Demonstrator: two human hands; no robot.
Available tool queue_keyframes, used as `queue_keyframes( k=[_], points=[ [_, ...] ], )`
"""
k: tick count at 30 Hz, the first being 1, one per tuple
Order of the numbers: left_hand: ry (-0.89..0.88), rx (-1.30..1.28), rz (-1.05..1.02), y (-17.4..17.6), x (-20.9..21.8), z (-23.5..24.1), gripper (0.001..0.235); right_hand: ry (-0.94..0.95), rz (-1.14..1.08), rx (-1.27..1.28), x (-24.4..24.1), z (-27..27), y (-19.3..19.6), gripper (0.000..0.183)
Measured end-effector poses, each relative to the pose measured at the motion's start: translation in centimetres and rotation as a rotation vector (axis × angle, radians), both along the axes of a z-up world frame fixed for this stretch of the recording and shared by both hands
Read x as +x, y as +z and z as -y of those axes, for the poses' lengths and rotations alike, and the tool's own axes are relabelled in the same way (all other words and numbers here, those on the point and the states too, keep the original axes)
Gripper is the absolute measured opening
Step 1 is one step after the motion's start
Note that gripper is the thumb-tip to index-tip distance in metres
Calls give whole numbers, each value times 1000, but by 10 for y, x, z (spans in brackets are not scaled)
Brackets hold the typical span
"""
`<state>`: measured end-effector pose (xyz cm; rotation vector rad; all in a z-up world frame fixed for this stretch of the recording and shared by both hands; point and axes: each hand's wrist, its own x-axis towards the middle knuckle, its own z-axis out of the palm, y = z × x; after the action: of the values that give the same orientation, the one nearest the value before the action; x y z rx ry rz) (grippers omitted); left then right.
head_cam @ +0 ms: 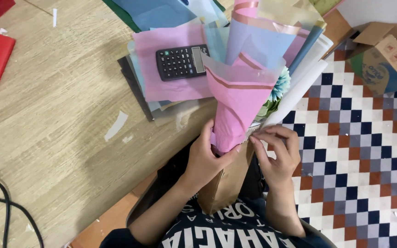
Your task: Wrapping and finishing a flower bouquet with multiple layers of decorative paper and securing them with a glue gun.
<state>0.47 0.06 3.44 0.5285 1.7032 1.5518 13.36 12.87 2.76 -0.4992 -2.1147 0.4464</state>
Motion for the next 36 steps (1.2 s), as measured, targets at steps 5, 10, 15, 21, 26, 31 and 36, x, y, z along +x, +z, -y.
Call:
queue_keyframes(
  k=[5,10,15,21,26,31,36],
  points=[
    [12,39,20,-3,1,-6,83,-43,20,11,2,-3,1,24],
    [6,67,51,-2,-1,-11,83,-58,24,50,-2,-6,1,15],
    [-1,67,50,-21,1,-8,86,-23,16,-34,-3,-6,-10,6],
    [123,161,-16,-3,-25,12,93,11,-122,-66,-1,-17,-16,20],
    [213,202,-70,-28,-53,38,98,-33,-119,20,-37,-89,17,14],
    [301,87,-28,-8,-60,42,70,-178,270,-196,-114,-183,-20,27],
    [311,88,28,-9,-59,40,71,-249,596,-48,-177,-264,-75,35]
  ],
)
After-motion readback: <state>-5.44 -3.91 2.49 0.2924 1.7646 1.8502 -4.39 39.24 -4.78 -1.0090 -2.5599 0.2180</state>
